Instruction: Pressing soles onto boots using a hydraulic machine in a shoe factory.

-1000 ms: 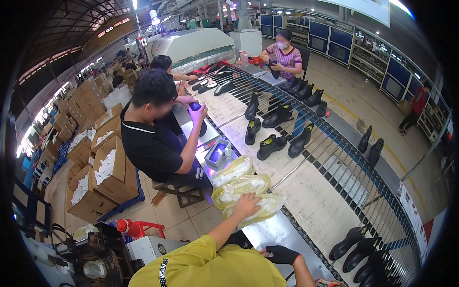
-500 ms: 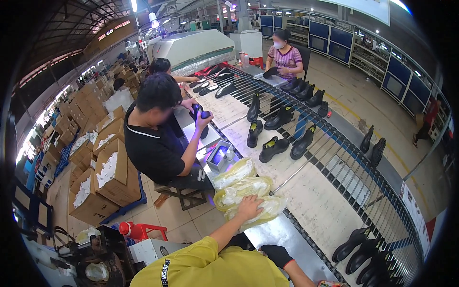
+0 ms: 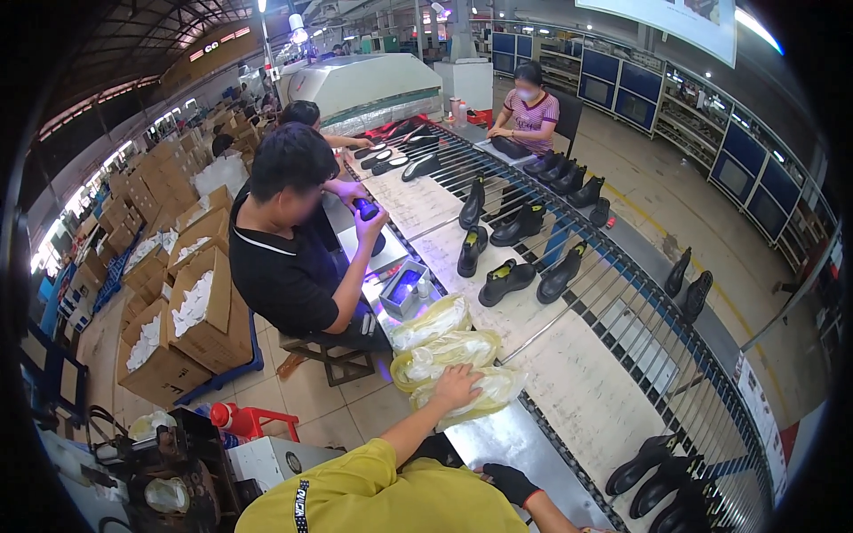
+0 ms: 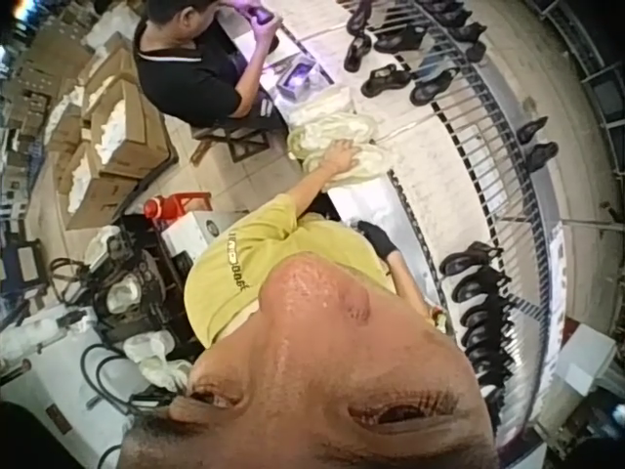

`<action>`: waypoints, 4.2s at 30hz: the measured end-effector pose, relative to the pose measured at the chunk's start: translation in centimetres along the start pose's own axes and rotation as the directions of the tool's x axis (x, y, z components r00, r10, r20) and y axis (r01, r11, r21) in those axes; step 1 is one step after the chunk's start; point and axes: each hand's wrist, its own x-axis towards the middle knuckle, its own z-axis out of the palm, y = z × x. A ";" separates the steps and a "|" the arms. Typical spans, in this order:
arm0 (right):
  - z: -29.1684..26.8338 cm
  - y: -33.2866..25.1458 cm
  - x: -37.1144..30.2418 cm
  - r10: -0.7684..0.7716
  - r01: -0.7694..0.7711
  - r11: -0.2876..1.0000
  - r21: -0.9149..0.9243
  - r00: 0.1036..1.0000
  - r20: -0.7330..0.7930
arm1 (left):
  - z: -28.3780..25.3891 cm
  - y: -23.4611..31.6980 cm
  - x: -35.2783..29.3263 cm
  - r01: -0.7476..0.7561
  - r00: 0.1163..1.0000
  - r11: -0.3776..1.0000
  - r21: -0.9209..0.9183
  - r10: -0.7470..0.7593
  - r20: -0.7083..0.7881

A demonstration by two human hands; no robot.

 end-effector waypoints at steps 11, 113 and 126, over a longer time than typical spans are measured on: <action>-1.2 1.3 -1.8 -0.078 0.112 0.944 -0.311 0.990 0.117 | 0.0 -0.1 0.2 -0.012 1.000 1.000 -0.003 0.012 0.003; -2.8 19.5 0.1 0.506 0.147 0.113 0.983 0.843 -0.184 | -1.6 -2.2 1.1 -0.045 0.999 0.998 0.036 0.044 0.021; -2.8 21.3 0.7 0.519 0.183 -0.043 0.982 0.844 -0.135 | -1.9 -2.6 1.3 -0.023 0.999 0.999 0.038 0.021 0.038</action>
